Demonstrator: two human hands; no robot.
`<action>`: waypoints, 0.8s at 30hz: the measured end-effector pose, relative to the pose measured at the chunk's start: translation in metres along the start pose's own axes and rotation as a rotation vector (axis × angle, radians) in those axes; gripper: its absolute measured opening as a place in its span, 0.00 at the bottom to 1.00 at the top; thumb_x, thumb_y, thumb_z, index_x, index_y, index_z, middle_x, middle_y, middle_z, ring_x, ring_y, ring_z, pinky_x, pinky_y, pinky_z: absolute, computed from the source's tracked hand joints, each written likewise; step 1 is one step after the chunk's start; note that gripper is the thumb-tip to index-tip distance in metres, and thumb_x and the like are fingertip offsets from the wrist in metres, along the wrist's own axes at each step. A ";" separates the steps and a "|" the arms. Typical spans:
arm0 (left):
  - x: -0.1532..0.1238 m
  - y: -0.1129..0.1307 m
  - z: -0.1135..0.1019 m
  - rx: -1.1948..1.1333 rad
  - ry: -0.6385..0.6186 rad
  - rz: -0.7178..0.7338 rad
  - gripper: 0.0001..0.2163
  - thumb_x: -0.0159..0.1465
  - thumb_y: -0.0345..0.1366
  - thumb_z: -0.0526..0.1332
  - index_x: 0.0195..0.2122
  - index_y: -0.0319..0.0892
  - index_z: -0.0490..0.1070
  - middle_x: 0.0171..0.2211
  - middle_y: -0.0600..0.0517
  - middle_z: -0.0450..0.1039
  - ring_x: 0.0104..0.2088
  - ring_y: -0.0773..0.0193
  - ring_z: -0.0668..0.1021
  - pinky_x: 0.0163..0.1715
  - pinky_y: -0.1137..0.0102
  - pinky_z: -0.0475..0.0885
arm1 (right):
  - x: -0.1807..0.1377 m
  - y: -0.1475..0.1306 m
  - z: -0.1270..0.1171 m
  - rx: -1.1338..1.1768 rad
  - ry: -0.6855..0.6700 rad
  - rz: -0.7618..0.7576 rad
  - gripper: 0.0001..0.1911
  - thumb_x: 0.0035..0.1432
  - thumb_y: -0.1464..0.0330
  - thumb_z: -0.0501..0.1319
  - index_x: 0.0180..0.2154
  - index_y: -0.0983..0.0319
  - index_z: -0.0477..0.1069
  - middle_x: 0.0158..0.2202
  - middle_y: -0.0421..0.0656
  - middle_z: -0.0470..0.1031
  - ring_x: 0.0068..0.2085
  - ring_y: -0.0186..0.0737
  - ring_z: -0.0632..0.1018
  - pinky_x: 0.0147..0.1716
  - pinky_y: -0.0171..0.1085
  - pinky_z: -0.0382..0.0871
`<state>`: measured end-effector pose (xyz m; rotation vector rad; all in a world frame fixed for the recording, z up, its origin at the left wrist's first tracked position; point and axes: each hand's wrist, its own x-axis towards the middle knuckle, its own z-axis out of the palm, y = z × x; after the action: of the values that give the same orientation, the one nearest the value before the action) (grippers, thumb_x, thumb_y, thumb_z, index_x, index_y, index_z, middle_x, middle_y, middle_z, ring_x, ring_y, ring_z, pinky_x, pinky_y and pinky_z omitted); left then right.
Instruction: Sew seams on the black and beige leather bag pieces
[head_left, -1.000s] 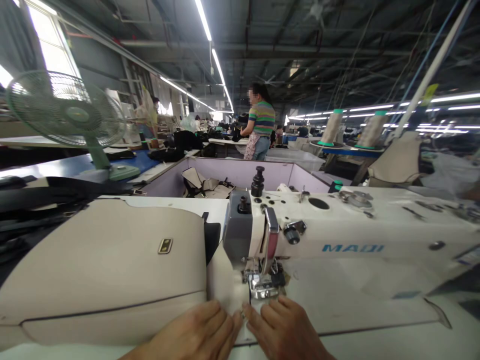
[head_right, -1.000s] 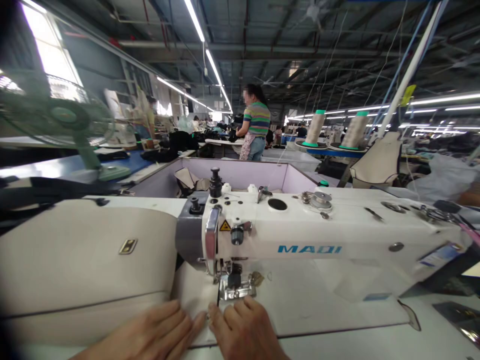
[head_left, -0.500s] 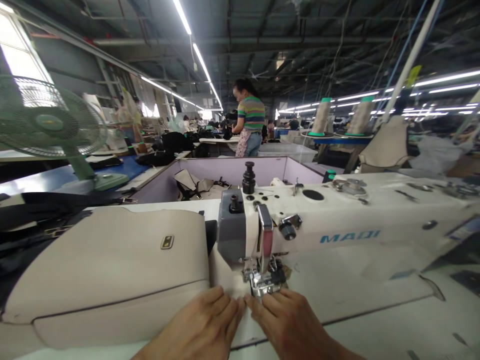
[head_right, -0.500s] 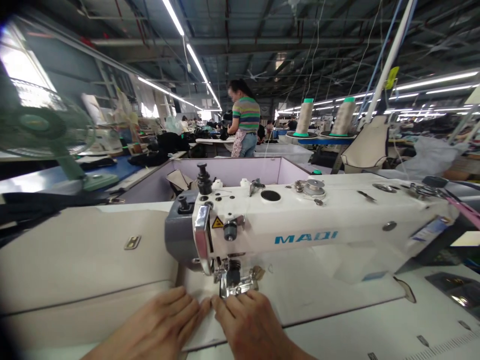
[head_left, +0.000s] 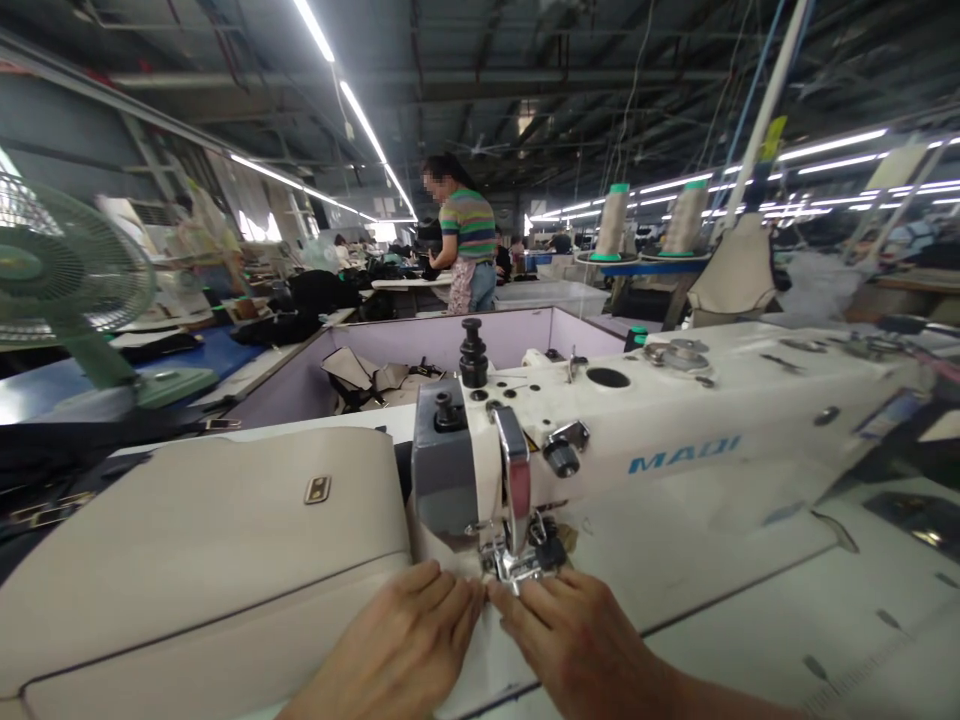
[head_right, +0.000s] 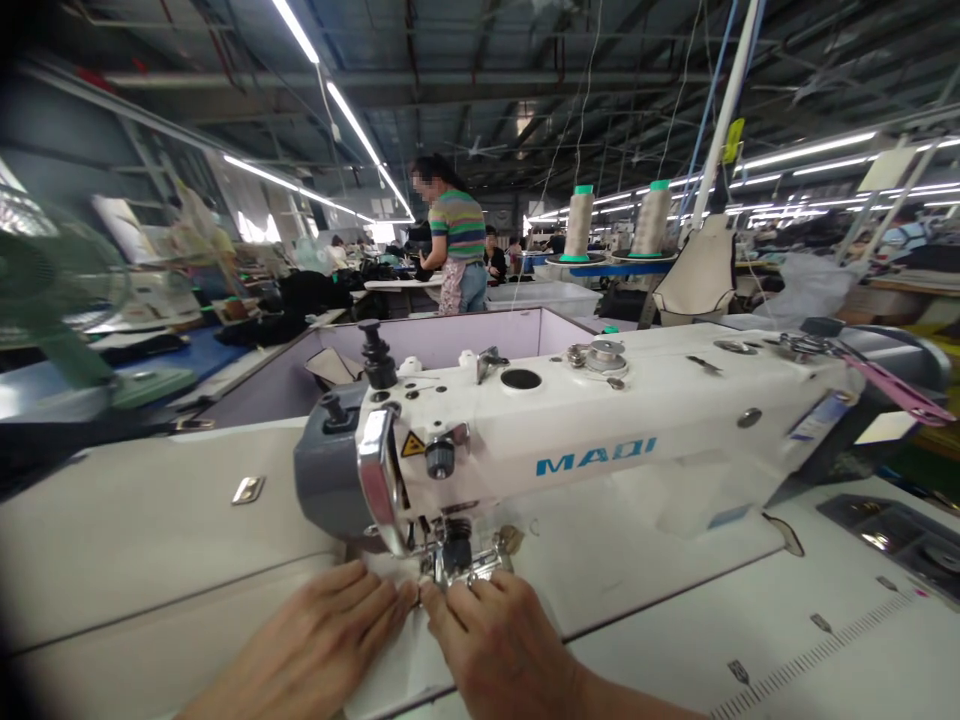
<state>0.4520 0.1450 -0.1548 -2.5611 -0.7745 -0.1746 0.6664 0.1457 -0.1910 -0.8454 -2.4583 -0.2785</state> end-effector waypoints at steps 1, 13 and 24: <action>-0.001 -0.001 0.002 -0.005 -0.002 0.000 0.09 0.62 0.30 0.62 0.43 0.39 0.70 0.36 0.54 0.73 0.32 0.61 0.71 0.35 0.65 0.62 | 0.000 0.000 0.000 0.003 -0.008 0.002 0.14 0.66 0.75 0.54 0.53 0.67 0.64 0.32 0.40 0.70 0.31 0.39 0.70 0.29 0.41 0.55; 0.006 -0.006 0.000 0.018 -0.008 -0.021 0.07 0.61 0.28 0.60 0.40 0.40 0.70 0.35 0.53 0.72 0.32 0.60 0.71 0.35 0.65 0.62 | 0.004 -0.004 -0.006 0.046 -0.089 0.056 0.09 0.67 0.74 0.53 0.47 0.62 0.66 0.32 0.39 0.70 0.31 0.39 0.69 0.29 0.40 0.54; 0.001 -0.003 0.000 0.065 -0.044 -0.020 0.09 0.63 0.28 0.59 0.44 0.37 0.69 0.37 0.51 0.73 0.34 0.59 0.72 0.36 0.64 0.63 | 0.004 -0.006 -0.008 0.060 -0.055 0.054 0.11 0.69 0.72 0.48 0.47 0.62 0.67 0.32 0.40 0.70 0.31 0.39 0.70 0.30 0.39 0.56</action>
<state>0.4509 0.1477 -0.1530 -2.5047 -0.8095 -0.0978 0.6637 0.1404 -0.1828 -0.9033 -2.4768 -0.1633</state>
